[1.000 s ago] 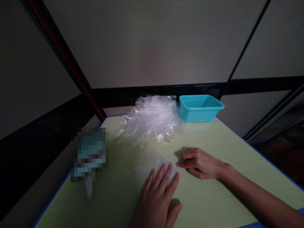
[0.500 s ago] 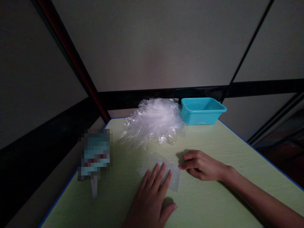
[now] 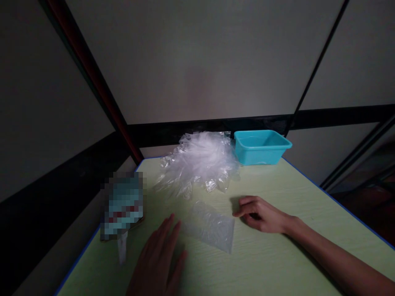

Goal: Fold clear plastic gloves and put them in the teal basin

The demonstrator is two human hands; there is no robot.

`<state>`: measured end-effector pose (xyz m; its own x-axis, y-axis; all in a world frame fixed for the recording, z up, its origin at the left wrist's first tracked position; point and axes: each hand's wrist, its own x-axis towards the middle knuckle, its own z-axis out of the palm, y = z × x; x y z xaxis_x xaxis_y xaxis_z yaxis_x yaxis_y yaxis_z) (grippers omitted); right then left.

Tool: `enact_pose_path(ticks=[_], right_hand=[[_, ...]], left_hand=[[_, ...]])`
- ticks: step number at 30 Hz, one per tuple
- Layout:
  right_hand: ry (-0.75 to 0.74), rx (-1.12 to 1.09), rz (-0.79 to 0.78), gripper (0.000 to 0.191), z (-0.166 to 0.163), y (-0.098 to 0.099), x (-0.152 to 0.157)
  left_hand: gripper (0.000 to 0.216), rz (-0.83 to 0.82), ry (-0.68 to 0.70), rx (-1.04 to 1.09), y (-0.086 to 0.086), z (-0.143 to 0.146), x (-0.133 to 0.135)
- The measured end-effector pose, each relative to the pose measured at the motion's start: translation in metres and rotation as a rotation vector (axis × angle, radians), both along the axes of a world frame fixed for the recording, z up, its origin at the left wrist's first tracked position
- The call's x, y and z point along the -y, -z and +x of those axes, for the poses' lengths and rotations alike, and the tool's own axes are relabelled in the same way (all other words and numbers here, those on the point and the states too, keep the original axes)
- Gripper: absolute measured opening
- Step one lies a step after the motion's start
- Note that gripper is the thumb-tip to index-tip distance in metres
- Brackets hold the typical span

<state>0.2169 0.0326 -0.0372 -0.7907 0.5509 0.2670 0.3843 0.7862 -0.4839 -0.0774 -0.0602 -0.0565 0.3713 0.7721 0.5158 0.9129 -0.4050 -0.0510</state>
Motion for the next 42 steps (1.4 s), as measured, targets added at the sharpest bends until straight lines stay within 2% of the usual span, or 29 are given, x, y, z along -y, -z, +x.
enact_pose_path(ticks=[3, 6, 10, 15, 17, 18, 21, 23, 28, 34, 37, 42], right_hand=[[-0.018, -0.007, -0.013, 0.027, -0.001, -0.002, 0.0], [-0.06, 0.027, -0.02, 0.026, -0.003, -0.006, 0.005], [-0.124, 0.036, 0.003, 0.026, -0.009, -0.011, 0.013], [-0.284, 0.056, 0.023, 0.031, -0.02, -0.008, 0.025], [-0.329, 0.047, 0.012, 0.034, -0.022, -0.005, 0.029], [-0.342, 0.026, -0.001, 0.034, -0.023, -0.004, 0.029], [-0.315, -0.106, -0.056, 0.029, -0.024, -0.002, 0.029], [-0.255, -0.19, -0.077, 0.026, -0.022, -0.003, 0.027], [-0.122, -0.277, -0.078, 0.022, -0.018, -0.009, 0.022], [-0.078, -0.272, -0.069, 0.022, -0.016, -0.011, 0.02], [-0.174, -0.224, -0.098, 0.027, -0.025, -0.019, 0.026], [-0.488, -0.036, -0.115, 0.049, -0.059, -0.023, 0.037]], left_hand=[[0.032, 0.061, 0.116, 0.028, -0.002, 0.01, 0.008], [0.026, 0.06, 0.168, 0.057, -0.002, 0.017, 0.012], [0.025, 0.019, 0.143, 0.042, -0.004, 0.022, 0.008], [0.027, -0.058, -0.005, 0.078, -0.006, 0.026, 0.0], [0.029, -0.062, 0.026, 0.079, -0.004, 0.034, 0.003], [0.03, -0.07, 0.087, 0.06, -0.003, 0.039, 0.005], [0.042, -0.157, 0.341, -0.077, 0.0, 0.056, 0.012], [0.046, -0.188, 0.435, -0.156, 0.001, 0.063, 0.014], [0.048, -0.253, 0.422, -0.211, 0.004, 0.065, 0.011], [0.041, -0.262, 0.435, -0.233, 0.002, 0.065, 0.008], [0.039, -0.241, 0.441, -0.219, 0.005, 0.067, 0.008], [0.036, -0.32, 0.451, -0.12, 0.024, 0.066, 0.01]])
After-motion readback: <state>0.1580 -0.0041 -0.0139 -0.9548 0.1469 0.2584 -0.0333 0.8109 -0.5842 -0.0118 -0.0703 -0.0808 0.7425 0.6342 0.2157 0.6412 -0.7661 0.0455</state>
